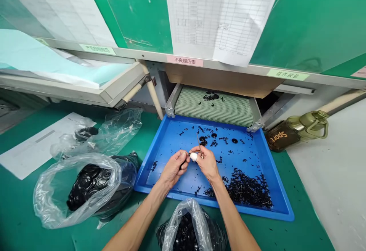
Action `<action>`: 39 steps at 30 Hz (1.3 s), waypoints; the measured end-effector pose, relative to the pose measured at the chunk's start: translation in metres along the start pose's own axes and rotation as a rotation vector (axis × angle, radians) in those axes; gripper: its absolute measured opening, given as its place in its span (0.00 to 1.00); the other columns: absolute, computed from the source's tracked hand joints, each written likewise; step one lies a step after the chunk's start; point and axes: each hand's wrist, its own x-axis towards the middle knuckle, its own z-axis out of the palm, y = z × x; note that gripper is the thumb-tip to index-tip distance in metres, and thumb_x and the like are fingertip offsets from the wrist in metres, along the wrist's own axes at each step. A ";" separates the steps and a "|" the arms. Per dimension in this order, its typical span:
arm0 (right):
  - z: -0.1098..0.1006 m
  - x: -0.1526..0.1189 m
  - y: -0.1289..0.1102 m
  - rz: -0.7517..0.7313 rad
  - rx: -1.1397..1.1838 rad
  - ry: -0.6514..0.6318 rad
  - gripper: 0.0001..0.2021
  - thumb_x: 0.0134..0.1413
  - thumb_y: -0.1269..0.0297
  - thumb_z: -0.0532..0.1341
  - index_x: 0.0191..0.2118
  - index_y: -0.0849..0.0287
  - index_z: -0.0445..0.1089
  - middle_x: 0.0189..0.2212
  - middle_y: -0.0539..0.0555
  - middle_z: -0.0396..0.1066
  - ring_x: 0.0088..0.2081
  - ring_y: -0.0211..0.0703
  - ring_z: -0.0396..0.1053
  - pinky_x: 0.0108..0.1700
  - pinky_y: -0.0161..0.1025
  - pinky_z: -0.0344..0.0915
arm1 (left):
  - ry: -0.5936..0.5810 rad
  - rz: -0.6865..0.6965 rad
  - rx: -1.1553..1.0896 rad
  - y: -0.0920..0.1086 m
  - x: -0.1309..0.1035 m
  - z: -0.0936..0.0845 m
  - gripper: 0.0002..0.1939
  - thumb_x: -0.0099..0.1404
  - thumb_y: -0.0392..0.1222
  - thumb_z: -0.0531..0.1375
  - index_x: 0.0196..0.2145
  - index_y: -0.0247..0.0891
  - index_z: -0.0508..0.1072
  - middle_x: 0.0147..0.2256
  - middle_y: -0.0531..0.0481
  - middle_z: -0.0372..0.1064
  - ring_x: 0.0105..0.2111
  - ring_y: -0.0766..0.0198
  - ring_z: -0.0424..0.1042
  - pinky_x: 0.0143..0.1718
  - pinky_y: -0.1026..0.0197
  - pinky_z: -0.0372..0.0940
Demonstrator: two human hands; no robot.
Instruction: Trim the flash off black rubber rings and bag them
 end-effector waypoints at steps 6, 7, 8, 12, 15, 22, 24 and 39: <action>0.002 -0.006 -0.016 -0.050 -0.223 0.006 0.13 0.47 0.70 0.56 0.41 0.58 0.68 0.31 0.51 0.72 0.24 0.33 0.62 0.28 0.33 0.61 | -0.040 -0.047 -0.009 0.000 0.001 -0.002 0.19 0.51 0.51 0.65 0.34 0.33 0.68 0.26 0.54 0.63 0.17 0.78 0.53 0.14 0.72 0.37; 0.001 -0.008 -0.018 -0.075 -0.234 0.001 0.16 0.48 0.69 0.55 0.45 0.58 0.67 0.35 0.52 0.72 0.27 0.35 0.65 0.30 0.33 0.62 | -0.045 -0.048 -0.023 0.001 0.000 -0.002 0.19 0.52 0.50 0.65 0.35 0.33 0.69 0.27 0.53 0.63 0.18 0.78 0.54 0.14 0.72 0.37; -0.001 -0.010 -0.020 -0.102 -0.237 -0.002 0.18 0.50 0.68 0.55 0.48 0.57 0.65 0.37 0.53 0.71 0.30 0.36 0.67 0.33 0.34 0.64 | -0.053 -0.048 -0.041 0.001 0.000 -0.002 0.19 0.53 0.49 0.65 0.36 0.32 0.69 0.28 0.52 0.64 0.18 0.77 0.54 0.14 0.72 0.38; -0.013 -0.021 -0.023 -0.123 -0.316 0.076 0.19 0.57 0.64 0.51 0.53 0.57 0.62 0.29 0.50 0.70 0.28 0.36 0.67 0.33 0.34 0.64 | -0.081 -0.026 -0.109 0.002 -0.001 -0.003 0.17 0.55 0.44 0.64 0.39 0.31 0.70 0.33 0.46 0.67 0.20 0.77 0.55 0.14 0.72 0.39; -0.022 -0.029 -0.026 -0.108 -0.360 0.049 0.18 0.58 0.64 0.48 0.53 0.58 0.63 0.26 0.49 0.70 0.24 0.34 0.65 0.28 0.33 0.64 | -0.080 -0.017 -0.109 0.002 -0.001 -0.004 0.17 0.56 0.45 0.63 0.40 0.32 0.70 0.33 0.46 0.67 0.20 0.76 0.56 0.14 0.72 0.40; -0.019 -0.043 -0.034 -0.197 -0.776 -0.030 0.19 0.59 0.68 0.47 0.55 0.54 0.62 0.35 0.53 0.74 0.31 0.39 0.70 0.35 0.35 0.66 | -0.014 0.027 -0.018 -0.001 -0.002 -0.002 0.19 0.57 0.51 0.61 0.40 0.34 0.71 0.28 0.52 0.62 0.19 0.76 0.54 0.14 0.71 0.41; -0.016 -0.046 -0.032 -0.219 -0.934 -0.046 0.22 0.58 0.71 0.47 0.57 0.52 0.61 0.36 0.52 0.74 0.31 0.39 0.70 0.34 0.35 0.65 | 0.004 0.038 0.016 -0.001 -0.003 -0.001 0.19 0.57 0.51 0.61 0.41 0.34 0.72 0.27 0.52 0.62 0.19 0.76 0.53 0.15 0.71 0.42; 0.004 -0.050 -0.024 -0.327 -1.290 0.013 0.22 0.57 0.74 0.48 0.55 0.53 0.62 0.31 0.53 0.69 0.32 0.41 0.67 0.30 0.33 0.59 | 0.077 0.083 0.148 -0.003 -0.005 0.004 0.22 0.56 0.53 0.61 0.41 0.33 0.72 0.26 0.53 0.61 0.19 0.74 0.53 0.16 0.69 0.44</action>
